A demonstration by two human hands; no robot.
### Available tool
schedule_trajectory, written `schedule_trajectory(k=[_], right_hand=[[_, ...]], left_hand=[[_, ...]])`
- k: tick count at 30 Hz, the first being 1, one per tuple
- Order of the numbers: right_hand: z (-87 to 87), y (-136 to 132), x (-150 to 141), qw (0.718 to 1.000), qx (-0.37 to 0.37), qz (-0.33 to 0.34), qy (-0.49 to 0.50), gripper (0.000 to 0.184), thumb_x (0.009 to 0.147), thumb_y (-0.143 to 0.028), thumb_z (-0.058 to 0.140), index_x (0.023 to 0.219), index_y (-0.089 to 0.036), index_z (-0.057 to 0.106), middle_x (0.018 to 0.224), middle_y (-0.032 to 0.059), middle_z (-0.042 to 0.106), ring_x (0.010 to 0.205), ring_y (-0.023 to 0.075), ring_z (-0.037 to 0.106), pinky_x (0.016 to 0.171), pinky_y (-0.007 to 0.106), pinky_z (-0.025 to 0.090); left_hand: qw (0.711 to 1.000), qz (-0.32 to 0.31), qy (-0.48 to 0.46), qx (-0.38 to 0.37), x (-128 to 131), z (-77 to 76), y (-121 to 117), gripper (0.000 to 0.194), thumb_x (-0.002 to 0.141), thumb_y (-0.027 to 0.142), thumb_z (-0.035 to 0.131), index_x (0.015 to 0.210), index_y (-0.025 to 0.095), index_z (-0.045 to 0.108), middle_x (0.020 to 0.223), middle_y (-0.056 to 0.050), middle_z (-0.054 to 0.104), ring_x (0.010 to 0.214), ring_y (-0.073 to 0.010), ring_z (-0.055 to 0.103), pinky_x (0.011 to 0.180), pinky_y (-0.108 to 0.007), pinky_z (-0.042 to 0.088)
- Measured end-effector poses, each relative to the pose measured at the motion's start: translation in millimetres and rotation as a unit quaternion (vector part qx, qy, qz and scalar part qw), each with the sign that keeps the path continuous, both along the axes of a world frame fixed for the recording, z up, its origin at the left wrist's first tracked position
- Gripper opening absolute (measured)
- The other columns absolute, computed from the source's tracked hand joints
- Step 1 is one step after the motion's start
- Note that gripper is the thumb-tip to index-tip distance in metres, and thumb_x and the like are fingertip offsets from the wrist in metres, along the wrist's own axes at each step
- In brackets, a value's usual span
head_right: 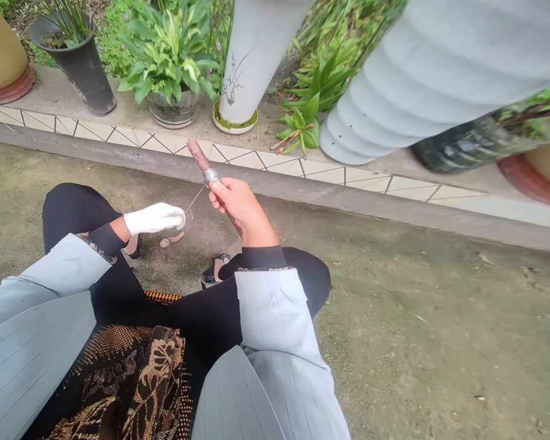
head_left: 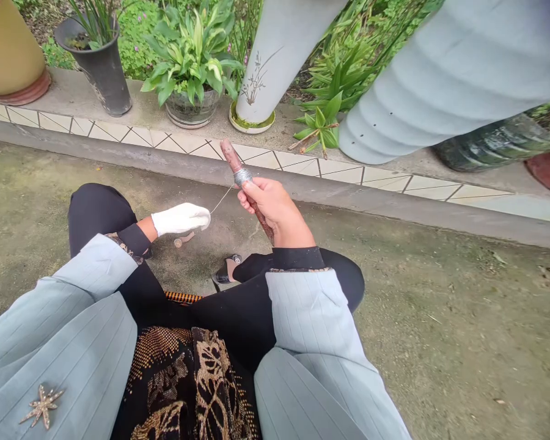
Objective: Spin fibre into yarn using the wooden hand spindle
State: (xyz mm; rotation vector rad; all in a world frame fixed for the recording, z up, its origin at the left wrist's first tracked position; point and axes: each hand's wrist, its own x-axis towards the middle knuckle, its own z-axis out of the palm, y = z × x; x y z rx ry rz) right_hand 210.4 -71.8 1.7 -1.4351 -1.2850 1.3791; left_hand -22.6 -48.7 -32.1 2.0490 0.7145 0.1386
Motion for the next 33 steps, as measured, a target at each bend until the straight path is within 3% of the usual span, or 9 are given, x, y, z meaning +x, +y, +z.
schedule_trajectory(k=[4, 8, 11, 14, 17, 20, 23, 27, 33], right_hand=[[-13.1, 9.8, -0.9, 0.968, -0.038, 0.016, -0.246, 0.025, 0.089, -0.036, 0.058, 0.074, -0.017, 0.058, 0.064, 0.0027, 0.061, 0.055, 0.0124, 0.055, 0.056, 0.025, 0.039], [-16.2, 8.8, -9.2, 0.865, -0.077, 0.181, -0.461, 0.021, 0.086, -0.034, 0.063, 0.074, -0.017, 0.065, 0.066, 0.0072, 0.064, 0.069, 0.0202, 0.062, 0.068, 0.030, 0.040], [-13.7, 1.6, -17.5, 0.817, -0.172, 0.376, -0.402, 0.022, 0.084, -0.030, 0.064, 0.065, -0.017, 0.063, 0.058, 0.0031, 0.059, 0.058, 0.0160, 0.056, 0.062, 0.029, 0.038], [-4.8, -5.2, -19.5, 0.818, -0.171, 0.500, -0.226, 0.021, 0.082, -0.029, 0.064, 0.065, -0.017, 0.061, 0.055, -0.0025, 0.055, 0.051, 0.0101, 0.047, 0.056, 0.026, 0.036], [7.2, -8.3, -12.1, 0.884, -0.103, 0.448, -0.090, 0.021, 0.079, -0.034, 0.067, 0.071, -0.016, 0.060, 0.058, -0.0032, 0.054, 0.051, 0.0081, 0.046, 0.052, 0.023, 0.035], [10.8, -7.7, -3.0, 0.975, -0.029, 0.222, 0.016, 0.033, 0.078, -0.047, 0.068, 0.072, -0.017, 0.056, 0.060, -0.0019, 0.054, 0.049, 0.0072, 0.044, 0.046, 0.021, 0.033], [1.4, -3.3, -0.8, 0.998, 0.005, 0.030, 0.055, 0.037, 0.081, -0.051, 0.065, 0.073, -0.018, 0.053, 0.061, -0.0011, 0.053, 0.049, 0.0073, 0.043, 0.043, 0.020, 0.031], [-15.2, 5.8, -7.1, 0.990, -0.048, 0.010, -0.133, 0.029, 0.087, -0.040, 0.061, 0.071, -0.017, 0.055, 0.060, 0.0006, 0.055, 0.049, 0.0090, 0.046, 0.047, 0.022, 0.034], [-17.2, 10.4, -19.4, 0.848, -0.072, 0.179, -0.494, 0.030, 0.090, -0.041, 0.057, 0.092, -0.014, 0.069, 0.088, 0.0127, 0.071, 0.078, 0.0210, 0.063, 0.063, 0.029, 0.037]], left_hand=[[0.997, -0.052, 0.028, 0.040, 2.8, 2.1, -5.7, 0.031, 0.090, 0.036, 0.043, 0.075, 0.016, 0.061, 0.069, 0.000, 0.060, 0.061, -0.0119, 0.048, 0.064, -0.024, 0.036], [0.995, -0.063, 0.058, 0.059, 1.5, 5.3, -6.6, 0.028, 0.089, 0.034, 0.044, 0.074, 0.017, 0.060, 0.068, 0.000, 0.060, 0.059, -0.0117, 0.046, 0.061, -0.024, 0.033], [0.993, -0.046, 0.075, 0.072, -2.5, 6.1, -2.6, 0.024, 0.086, 0.031, 0.046, 0.076, 0.018, 0.061, 0.071, -0.001, 0.062, 0.063, -0.0125, 0.048, 0.063, -0.024, 0.034], [0.997, -0.025, 0.057, 0.053, -5.9, 3.8, 2.3, 0.021, 0.084, 0.029, 0.048, 0.076, 0.016, 0.061, 0.072, -0.001, 0.062, 0.066, -0.0124, 0.051, 0.066, -0.024, 0.037], [0.999, 0.024, -0.017, -0.018, -6.3, -1.8, 5.0, 0.025, 0.086, 0.034, 0.047, 0.080, 0.015, 0.061, 0.071, -0.001, 0.061, 0.061, -0.0107, 0.049, 0.059, -0.022, 0.039], [0.992, 0.078, -0.051, -0.082, -4.3, -8.1, 4.2, 0.029, 0.089, 0.038, 0.045, 0.083, 0.014, 0.062, 0.072, -0.002, 0.060, 0.051, -0.0078, 0.044, 0.048, -0.021, 0.036], [0.993, 0.053, -0.040, -0.099, -0.6, -11.5, 0.1, 0.029, 0.090, 0.037, 0.046, 0.080, 0.015, 0.061, 0.068, -0.001, 0.059, 0.051, -0.0077, 0.047, 0.051, -0.021, 0.038], [0.998, -0.018, -0.005, -0.057, 4.5, -11.0, -6.1, 0.028, 0.090, 0.034, 0.044, 0.078, 0.016, 0.062, 0.072, 0.000, 0.062, 0.059, -0.0091, 0.051, 0.061, -0.022, 0.041], [0.995, -0.080, 0.045, 0.032, 4.2, -12.5, -5.9, 0.030, 0.091, 0.031, 0.040, 0.077, 0.016, 0.061, 0.076, 0.000, 0.062, 0.067, -0.0109, 0.051, 0.067, -0.023, 0.037]])
